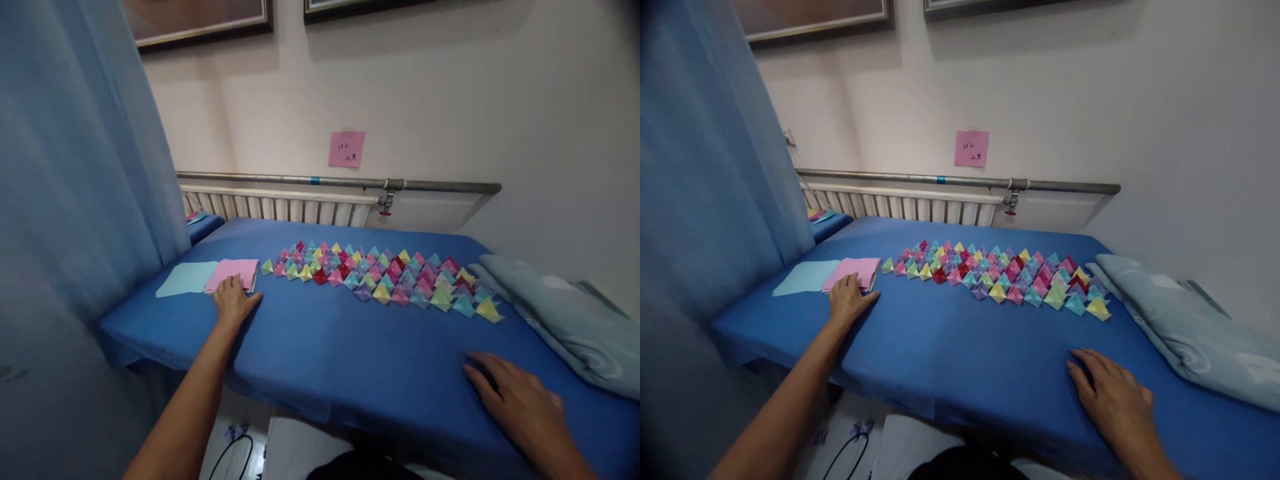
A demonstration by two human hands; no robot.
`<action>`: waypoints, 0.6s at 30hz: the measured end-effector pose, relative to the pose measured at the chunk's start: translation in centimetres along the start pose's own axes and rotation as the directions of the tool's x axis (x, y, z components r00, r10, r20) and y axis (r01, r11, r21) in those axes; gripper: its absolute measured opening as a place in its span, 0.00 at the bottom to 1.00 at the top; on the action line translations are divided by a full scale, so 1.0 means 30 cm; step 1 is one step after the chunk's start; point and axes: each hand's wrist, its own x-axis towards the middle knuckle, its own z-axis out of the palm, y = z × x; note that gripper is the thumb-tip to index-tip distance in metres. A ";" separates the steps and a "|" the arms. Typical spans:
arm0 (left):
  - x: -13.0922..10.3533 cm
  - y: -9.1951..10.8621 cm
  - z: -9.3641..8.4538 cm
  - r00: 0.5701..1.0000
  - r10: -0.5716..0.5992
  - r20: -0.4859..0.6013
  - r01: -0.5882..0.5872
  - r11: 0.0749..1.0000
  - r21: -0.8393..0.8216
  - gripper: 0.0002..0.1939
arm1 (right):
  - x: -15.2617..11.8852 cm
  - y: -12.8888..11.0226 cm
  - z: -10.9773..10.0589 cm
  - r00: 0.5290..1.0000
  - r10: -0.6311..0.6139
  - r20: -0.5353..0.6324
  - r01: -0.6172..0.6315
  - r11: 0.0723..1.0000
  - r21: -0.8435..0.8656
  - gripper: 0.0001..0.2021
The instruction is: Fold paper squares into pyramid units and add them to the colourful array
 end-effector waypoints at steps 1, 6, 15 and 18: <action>0.020 -0.011 0.004 1.000 -0.009 0.027 0.009 1.000 0.021 0.34 | 0.000 -0.005 -0.010 1.000 0.001 0.031 -0.001 1.000 -0.004 0.23; 0.088 -0.077 0.008 0.994 -0.032 0.106 0.024 0.997 0.075 0.21 | 0.005 -0.030 -0.041 0.994 0.040 0.101 -0.036 0.999 -0.037 0.24; 0.133 -0.163 -0.023 0.981 -0.099 0.166 0.116 0.989 -0.094 0.14 | 0.007 -0.059 -0.073 0.987 0.047 0.154 -0.039 0.998 -0.054 0.26; 0.138 -0.179 -0.019 0.974 -0.127 0.186 0.157 0.976 -0.154 0.15 | 0.008 -0.063 -0.075 0.980 0.057 0.189 -0.046 0.997 -0.058 0.28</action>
